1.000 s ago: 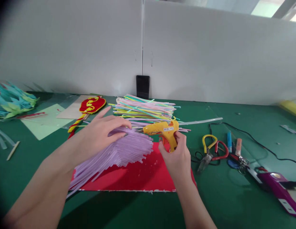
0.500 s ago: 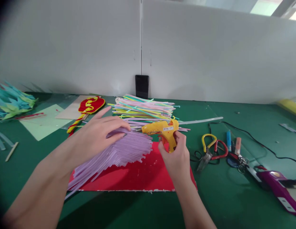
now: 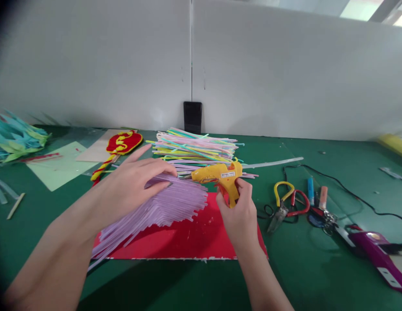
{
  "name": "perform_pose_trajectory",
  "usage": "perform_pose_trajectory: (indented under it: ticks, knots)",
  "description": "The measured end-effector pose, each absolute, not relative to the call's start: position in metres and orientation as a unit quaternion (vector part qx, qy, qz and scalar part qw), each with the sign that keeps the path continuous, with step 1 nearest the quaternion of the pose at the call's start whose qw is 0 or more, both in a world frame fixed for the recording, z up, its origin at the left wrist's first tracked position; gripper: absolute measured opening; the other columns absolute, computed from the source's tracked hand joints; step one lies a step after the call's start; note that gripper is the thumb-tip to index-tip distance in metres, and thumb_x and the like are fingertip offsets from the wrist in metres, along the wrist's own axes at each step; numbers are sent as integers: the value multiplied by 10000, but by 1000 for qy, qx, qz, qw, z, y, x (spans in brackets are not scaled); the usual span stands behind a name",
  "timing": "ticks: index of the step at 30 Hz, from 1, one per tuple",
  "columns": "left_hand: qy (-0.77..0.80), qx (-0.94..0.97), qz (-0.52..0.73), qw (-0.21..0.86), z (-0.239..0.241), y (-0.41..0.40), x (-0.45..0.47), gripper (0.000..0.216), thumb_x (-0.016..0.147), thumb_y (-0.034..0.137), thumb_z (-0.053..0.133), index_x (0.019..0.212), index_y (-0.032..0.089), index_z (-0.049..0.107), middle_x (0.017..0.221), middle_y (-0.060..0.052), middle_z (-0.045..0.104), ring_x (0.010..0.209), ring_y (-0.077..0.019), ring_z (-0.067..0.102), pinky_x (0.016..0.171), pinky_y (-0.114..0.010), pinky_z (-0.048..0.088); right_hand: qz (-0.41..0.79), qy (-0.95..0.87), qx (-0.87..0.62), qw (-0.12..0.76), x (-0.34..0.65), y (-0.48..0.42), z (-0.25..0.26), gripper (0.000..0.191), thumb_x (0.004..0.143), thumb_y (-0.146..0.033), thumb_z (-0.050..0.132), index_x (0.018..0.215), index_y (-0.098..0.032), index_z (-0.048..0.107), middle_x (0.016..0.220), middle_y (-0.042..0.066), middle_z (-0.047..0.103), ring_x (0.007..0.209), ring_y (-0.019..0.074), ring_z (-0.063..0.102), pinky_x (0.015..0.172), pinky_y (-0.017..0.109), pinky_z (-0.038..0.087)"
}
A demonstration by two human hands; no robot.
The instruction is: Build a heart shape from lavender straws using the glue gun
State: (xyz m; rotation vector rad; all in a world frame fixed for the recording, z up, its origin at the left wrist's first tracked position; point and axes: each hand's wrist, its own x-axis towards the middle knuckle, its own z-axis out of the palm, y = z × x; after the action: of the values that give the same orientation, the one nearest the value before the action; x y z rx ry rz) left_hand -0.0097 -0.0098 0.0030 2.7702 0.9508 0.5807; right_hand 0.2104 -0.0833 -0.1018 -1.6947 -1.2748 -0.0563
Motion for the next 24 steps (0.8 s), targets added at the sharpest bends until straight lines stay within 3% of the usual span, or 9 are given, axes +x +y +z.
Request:
perform_pose_trajectory:
  ticks: [12,24]
  knots:
    - [303,929,202,72,3,-10,-10,146,905,157,459,948,255,557,1007,68,652,944,-121,602,1155,-475,80,-23,-523,-700,485,211,-83,-102,382,754,-369,619,1068,-219,460,924,62,637,727,177,634,582,291,508]
    - [322,923,199,64,6,-11,-8,104,879,173,494,934,226,565,975,42,673,911,-142,621,1150,-468,153,-16,-518,-706,483,211,-84,-101,354,758,-368,610,1047,-224,463,894,48,615,686,165,597,581,294,486]
